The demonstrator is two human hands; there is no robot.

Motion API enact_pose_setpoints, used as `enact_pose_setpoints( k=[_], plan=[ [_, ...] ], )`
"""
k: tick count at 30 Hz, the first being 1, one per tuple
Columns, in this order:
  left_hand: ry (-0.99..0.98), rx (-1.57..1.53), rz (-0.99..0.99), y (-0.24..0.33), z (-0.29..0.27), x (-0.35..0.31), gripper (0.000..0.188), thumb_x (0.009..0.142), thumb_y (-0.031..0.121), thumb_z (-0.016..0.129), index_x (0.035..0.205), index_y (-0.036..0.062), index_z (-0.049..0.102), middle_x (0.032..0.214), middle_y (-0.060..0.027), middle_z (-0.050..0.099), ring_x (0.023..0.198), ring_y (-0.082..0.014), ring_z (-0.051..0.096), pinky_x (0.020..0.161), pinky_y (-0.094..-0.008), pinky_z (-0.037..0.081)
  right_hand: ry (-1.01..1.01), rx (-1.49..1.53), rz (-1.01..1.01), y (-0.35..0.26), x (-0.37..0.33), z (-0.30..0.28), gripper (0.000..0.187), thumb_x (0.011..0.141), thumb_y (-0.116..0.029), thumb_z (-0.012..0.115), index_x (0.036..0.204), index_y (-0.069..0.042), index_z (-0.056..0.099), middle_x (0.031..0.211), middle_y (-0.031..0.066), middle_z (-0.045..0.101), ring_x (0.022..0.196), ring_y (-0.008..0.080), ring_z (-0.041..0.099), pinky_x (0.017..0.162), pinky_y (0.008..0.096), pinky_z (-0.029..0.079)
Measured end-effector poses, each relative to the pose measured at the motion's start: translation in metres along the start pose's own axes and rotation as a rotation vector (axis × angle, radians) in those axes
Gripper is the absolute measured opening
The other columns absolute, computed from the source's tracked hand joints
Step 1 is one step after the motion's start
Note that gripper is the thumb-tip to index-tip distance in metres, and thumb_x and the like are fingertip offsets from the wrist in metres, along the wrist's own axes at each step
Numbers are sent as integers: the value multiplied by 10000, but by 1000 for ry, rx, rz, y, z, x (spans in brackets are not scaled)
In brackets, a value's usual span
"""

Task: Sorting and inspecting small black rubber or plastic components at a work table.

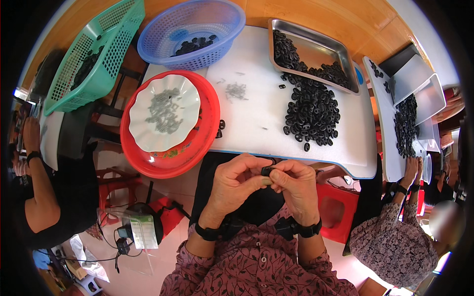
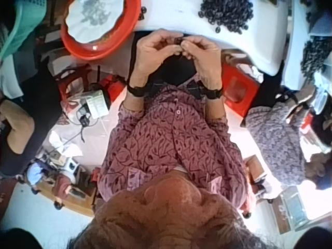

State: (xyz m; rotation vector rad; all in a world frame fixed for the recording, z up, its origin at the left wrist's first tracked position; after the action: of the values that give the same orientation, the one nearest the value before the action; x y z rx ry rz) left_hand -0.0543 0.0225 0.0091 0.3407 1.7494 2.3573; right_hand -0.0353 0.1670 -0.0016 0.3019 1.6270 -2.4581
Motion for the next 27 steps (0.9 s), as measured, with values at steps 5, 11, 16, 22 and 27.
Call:
enact_pose_setpoints(
  k=[5,11,16,22,27],
  plan=[
    [14,-9,-1,-1,0,-1,290,808,-56,685,1090,-17,635,903,-44,611,742,-90,618,643,-206,516,3,-44,19,-4,-1,5,104,856,-77,686,921,3,675,779,52,665,649,79,595,566,187,451],
    [37,-63,-31,-4,0,-1,296,809,-35,699,1096,-14,629,857,-29,621,730,-88,618,637,-202,503,14,-9,16,-3,-3,8,112,872,-87,670,922,11,652,797,44,655,650,73,580,576,189,446],
    [31,-96,-49,-5,-1,-1,290,817,-29,695,1099,-19,627,867,-34,628,727,-88,617,650,-206,509,23,8,16,-2,-3,9,113,876,-91,668,921,10,649,794,44,654,648,73,575,576,189,443],
    [4,-108,-112,-6,-2,-1,288,808,-54,687,1090,-25,635,881,-38,636,724,-98,627,639,-206,512,-10,-34,17,-1,0,7,114,873,-98,674,906,9,651,775,40,649,633,68,567,568,188,446],
    [-9,-159,-114,-6,-1,-1,291,805,-66,682,1090,-34,634,874,-51,641,710,-111,637,636,-215,530,-64,51,22,2,2,8,100,859,-82,690,890,4,650,758,35,643,600,57,550,555,174,442]
  ],
)
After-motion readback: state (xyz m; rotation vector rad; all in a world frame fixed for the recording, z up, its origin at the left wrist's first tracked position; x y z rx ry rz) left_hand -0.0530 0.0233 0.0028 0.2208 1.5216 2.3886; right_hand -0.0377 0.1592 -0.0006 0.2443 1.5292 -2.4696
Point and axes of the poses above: each hand's wrist, its own x-axis towards the middle knuckle, its own z-axis out of the palm, y = z × x, the point moved 7 cm from there along x, towards the middle knuckle
